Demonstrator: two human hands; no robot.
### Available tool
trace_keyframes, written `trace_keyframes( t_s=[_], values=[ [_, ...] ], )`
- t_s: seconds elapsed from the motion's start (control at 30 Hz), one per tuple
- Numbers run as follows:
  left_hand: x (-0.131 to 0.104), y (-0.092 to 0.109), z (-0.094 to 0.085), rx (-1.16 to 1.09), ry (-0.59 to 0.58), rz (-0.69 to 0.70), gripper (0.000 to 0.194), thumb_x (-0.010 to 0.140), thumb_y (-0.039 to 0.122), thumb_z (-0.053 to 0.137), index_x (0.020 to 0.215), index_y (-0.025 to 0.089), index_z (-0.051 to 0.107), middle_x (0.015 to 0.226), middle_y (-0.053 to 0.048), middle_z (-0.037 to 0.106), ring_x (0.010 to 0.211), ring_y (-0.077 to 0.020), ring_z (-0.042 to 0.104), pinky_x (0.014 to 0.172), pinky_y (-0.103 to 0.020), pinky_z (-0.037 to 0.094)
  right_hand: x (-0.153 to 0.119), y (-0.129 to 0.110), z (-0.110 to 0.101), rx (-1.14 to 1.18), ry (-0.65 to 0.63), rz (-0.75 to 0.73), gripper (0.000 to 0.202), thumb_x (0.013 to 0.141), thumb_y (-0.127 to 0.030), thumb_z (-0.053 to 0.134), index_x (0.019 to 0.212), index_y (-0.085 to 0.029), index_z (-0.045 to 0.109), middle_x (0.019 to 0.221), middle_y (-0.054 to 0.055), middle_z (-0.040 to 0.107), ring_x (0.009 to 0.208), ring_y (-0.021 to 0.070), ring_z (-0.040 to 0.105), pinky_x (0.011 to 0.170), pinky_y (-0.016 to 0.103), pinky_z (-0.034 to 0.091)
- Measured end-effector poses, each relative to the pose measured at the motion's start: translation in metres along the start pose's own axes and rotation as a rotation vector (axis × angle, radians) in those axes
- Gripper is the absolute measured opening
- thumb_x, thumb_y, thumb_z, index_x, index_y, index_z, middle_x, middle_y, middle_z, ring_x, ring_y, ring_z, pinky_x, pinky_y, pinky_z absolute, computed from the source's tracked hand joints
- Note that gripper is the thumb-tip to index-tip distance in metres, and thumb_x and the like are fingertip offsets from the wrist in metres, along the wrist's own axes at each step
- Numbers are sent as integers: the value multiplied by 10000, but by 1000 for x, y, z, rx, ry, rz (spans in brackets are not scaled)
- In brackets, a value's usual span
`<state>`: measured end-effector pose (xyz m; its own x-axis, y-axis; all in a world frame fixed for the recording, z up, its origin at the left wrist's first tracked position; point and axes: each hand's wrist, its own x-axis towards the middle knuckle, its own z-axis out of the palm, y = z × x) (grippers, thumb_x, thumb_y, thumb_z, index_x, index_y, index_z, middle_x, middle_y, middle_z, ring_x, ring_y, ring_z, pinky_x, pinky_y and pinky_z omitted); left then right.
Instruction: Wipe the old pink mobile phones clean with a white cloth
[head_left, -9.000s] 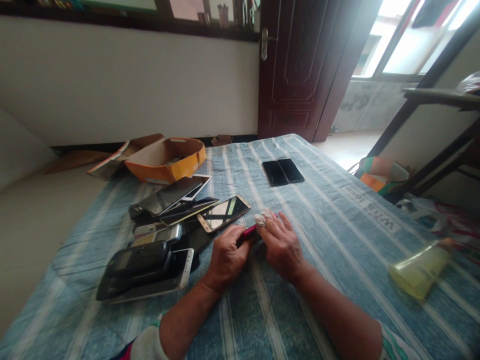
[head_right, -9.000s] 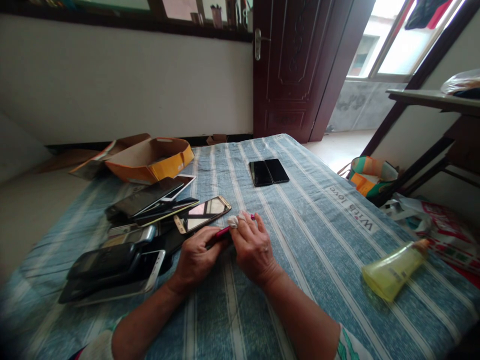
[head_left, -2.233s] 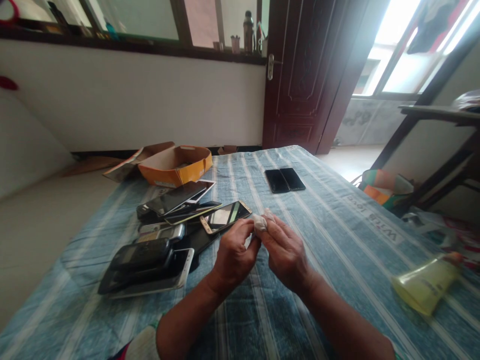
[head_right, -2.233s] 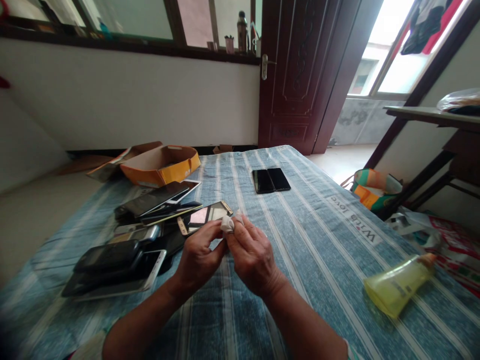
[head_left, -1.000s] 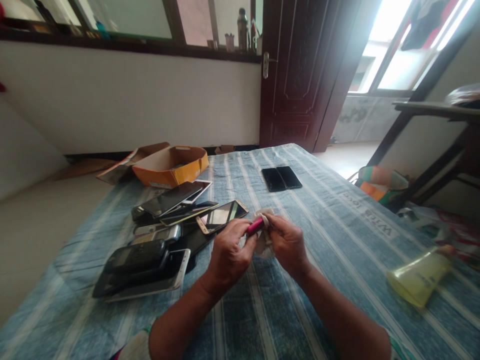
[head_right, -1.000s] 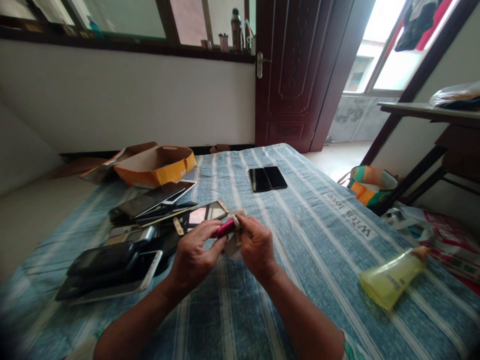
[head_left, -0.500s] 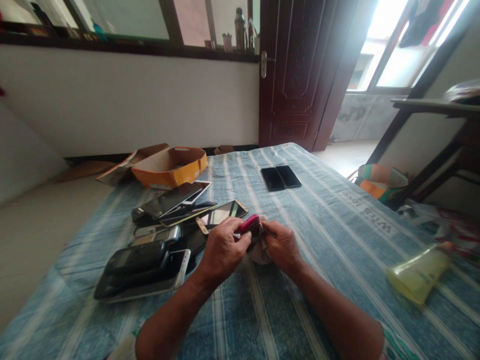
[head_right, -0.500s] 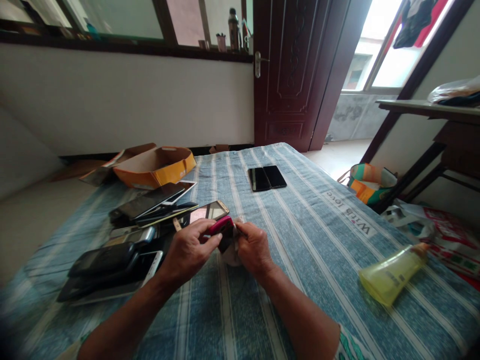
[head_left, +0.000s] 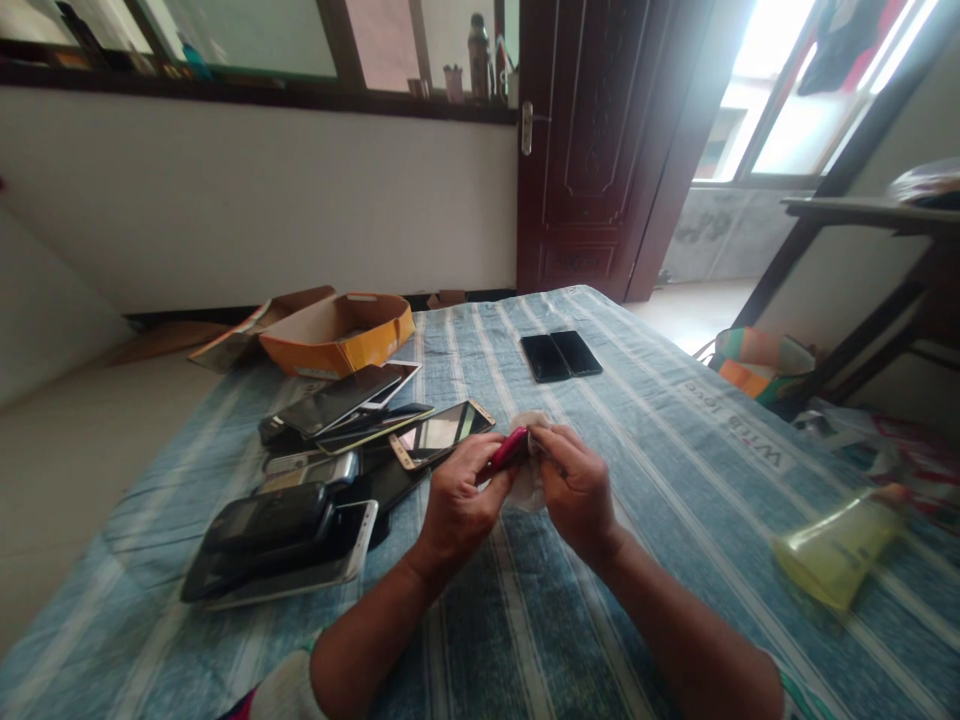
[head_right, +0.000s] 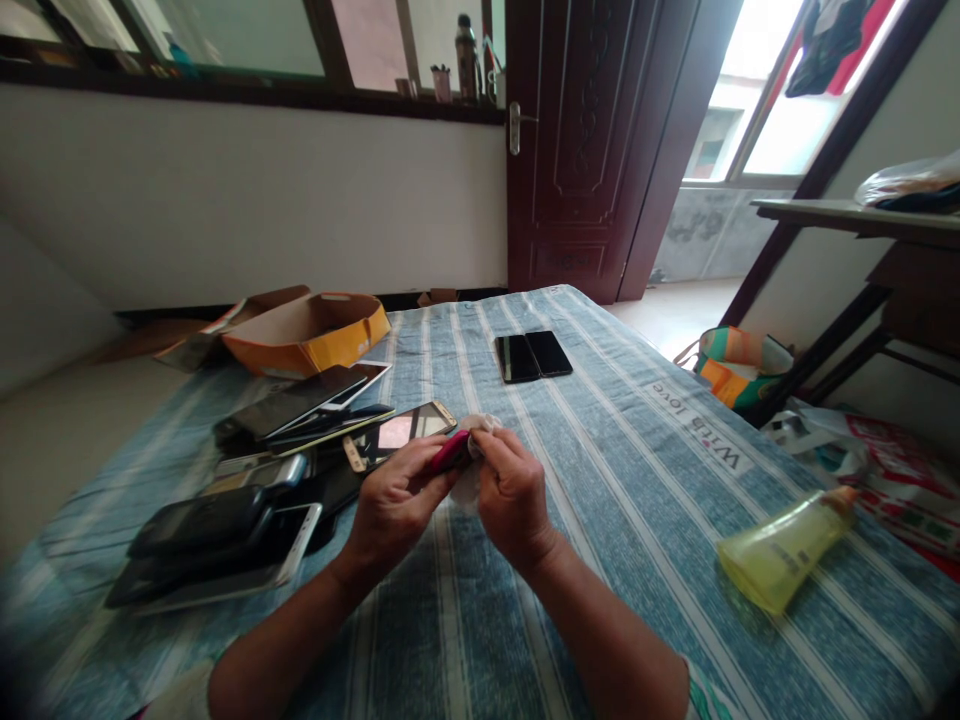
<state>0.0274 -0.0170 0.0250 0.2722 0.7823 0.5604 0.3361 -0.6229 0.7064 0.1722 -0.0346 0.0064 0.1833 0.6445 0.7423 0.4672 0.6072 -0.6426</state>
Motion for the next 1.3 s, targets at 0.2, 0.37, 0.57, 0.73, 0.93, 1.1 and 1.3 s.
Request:
trace_keyframes(
  t_s=[0.2, 0.37, 0.57, 0.73, 0.93, 1.1, 1.3],
  values=[
    [-3, -7, 1, -40, -13, -11, 184, 788, 132, 588, 943, 175, 677, 1021, -74, 673, 958, -202, 650, 866, -323, 535, -4, -4, 2, -64, -20, -86, 331, 904, -88, 408, 1060, -160, 691, 989, 116, 675, 978, 207, 646, 878, 341, 535],
    [-9, -8, -8, 45, -67, -68, 246, 756, 91, 571, 974, 150, 668, 994, -75, 680, 935, -210, 655, 877, -342, 517, -8, -3, 5, -37, -110, -112, 321, 915, -93, 421, 1115, -156, 664, 1044, 123, 672, 1013, 206, 637, 885, 339, 534],
    [-19, -11, -18, 80, -128, -166, 246, 734, 95, 574, 957, 135, 670, 925, -65, 687, 861, -204, 662, 801, -315, 521, -14, 2, 7, -134, -214, -188, 312, 908, -84, 424, 1082, -175, 666, 1001, 103, 677, 999, 210, 628, 861, 329, 533],
    [-26, -13, -23, 96, -171, -223, 223, 696, 89, 601, 899, 141, 678, 904, -55, 682, 833, -191, 654, 759, -290, 513, -15, 2, 6, -289, -261, -274, 292, 918, -86, 405, 1009, -137, 678, 937, 114, 668, 933, 218, 612, 826, 326, 527],
    [-29, -12, -26, 108, -234, -247, 178, 722, 104, 590, 867, 149, 684, 865, -38, 668, 789, -166, 640, 721, -267, 493, -15, 1, 4, -396, -268, -335, 297, 927, -93, 394, 933, -134, 688, 897, 108, 660, 934, 217, 601, 847, 332, 523],
    [-30, -9, -29, 108, -275, -270, 160, 719, 116, 599, 845, 149, 693, 898, -51, 670, 807, -174, 634, 740, -280, 491, -15, 1, 3, -445, -277, -370, 277, 916, -88, 421, 982, -134, 685, 906, 107, 667, 996, 226, 605, 894, 337, 517],
    [-33, -6, -32, 105, -292, -291, 165, 774, 172, 572, 875, 148, 700, 903, -67, 672, 833, -192, 636, 786, -312, 499, -22, -4, 6, -459, -299, -372, 297, 916, -89, 412, 1033, -150, 678, 983, 107, 677, 1098, 237, 595, 954, 366, 508]
  ],
)
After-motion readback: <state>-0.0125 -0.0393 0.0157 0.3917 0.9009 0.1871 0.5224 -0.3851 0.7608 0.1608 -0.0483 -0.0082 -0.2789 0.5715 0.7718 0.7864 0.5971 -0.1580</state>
